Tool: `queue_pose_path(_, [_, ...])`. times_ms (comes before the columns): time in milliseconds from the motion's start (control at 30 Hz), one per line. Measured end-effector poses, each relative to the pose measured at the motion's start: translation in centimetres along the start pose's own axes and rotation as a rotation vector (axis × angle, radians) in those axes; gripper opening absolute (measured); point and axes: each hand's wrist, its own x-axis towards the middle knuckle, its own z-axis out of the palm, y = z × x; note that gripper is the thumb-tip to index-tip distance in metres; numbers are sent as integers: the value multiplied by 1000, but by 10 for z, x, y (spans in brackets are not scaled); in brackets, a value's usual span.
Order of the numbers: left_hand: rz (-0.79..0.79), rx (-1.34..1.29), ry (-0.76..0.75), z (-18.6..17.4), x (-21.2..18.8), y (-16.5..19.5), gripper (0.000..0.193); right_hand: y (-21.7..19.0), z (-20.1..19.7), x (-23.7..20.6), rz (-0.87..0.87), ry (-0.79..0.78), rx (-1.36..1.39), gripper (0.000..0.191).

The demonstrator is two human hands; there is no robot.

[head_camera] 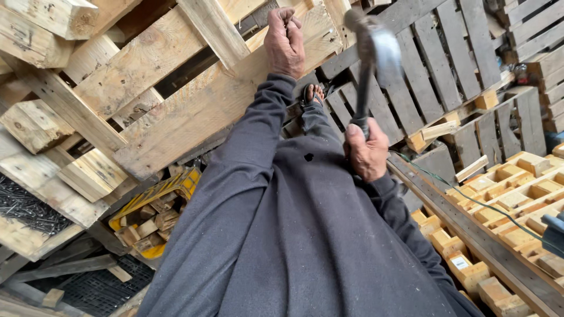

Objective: The person repeatedly picks small wooden blocks, places them on a wooden pallet, and hammers nails into them using a hammer. They also move longer wooden planks and retrieve nails from a container before continuing to nail the blocks in place.

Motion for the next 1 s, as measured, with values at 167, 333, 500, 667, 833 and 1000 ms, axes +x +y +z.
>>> queue_pose_path(167, [-13, 11, 25, 2, 2, -2, 20, 11, 9, 13, 224, -31, -51, 28])
queue_pose_path(333, [51, 26, 65, 5, 2, -2, 23, -56, -17, -1, -31, -29, -162, 28])
queue_pose_path(500, [39, -29, 52, 6, 3, 3, 19, -154, -68, 4, -949, -68, 229, 62])
queue_pose_path(667, [28, 40, 58, 7, 1, 13, 15, -100, -14, 38, -633, 33, -41, 47])
queue_pose_path(833, [38, 98, 70, 8, 4, 13, 14, -39, -35, 32, -169, -53, -666, 41])
queue_pose_path(1000, [-26, 3, 39, 3, 7, 6, 13, -143, -109, 26, -926, 67, 116, 34])
